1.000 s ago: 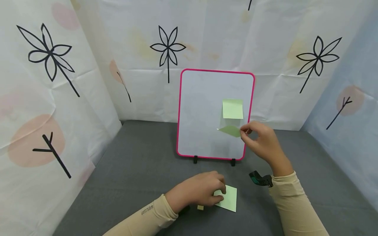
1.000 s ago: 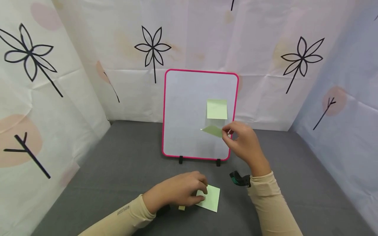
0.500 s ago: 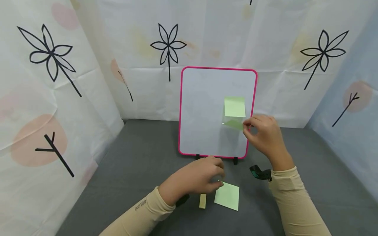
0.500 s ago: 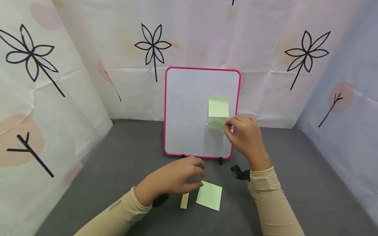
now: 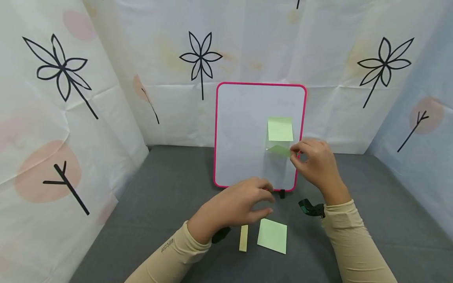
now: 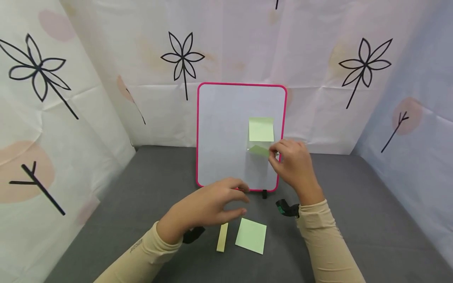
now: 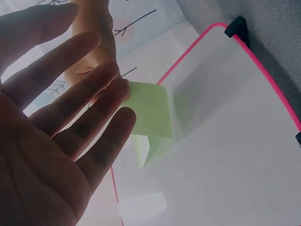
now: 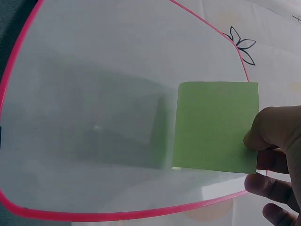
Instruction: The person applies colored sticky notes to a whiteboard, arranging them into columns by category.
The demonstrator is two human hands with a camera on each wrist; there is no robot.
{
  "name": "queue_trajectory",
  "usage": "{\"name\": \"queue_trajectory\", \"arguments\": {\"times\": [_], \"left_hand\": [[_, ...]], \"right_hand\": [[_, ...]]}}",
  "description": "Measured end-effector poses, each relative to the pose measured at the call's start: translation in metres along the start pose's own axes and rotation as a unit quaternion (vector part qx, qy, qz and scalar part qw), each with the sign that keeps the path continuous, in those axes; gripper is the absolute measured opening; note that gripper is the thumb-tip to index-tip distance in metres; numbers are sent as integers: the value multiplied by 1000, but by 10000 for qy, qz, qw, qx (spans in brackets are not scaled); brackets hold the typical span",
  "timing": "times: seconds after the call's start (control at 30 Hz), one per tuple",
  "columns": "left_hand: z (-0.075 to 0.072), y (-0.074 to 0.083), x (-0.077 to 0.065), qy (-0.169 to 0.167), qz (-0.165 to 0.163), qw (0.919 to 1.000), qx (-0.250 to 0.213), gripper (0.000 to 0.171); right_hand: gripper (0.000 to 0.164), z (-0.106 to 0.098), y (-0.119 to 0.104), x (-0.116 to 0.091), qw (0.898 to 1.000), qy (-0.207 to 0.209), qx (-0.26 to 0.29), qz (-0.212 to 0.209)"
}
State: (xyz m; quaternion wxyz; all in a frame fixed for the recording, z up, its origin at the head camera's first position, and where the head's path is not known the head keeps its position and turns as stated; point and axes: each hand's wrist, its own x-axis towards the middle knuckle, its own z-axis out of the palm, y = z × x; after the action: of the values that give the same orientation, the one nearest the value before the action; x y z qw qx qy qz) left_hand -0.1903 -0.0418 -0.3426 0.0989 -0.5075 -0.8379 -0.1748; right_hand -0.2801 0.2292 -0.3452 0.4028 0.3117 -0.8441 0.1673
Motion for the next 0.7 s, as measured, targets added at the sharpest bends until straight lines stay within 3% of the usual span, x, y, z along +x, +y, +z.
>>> {"name": "queue_trajectory", "arguments": {"times": [0.37,0.7], "left_hand": [[-3,-7,4,267,-99,9990,-344,13],[-1,-15,7,817,-400,9917,-907,11]], "right_hand": [[6,6,2,-3,9999,-51,35,-88],[11,10,6,-4,9997,-150,149,-148]]}}
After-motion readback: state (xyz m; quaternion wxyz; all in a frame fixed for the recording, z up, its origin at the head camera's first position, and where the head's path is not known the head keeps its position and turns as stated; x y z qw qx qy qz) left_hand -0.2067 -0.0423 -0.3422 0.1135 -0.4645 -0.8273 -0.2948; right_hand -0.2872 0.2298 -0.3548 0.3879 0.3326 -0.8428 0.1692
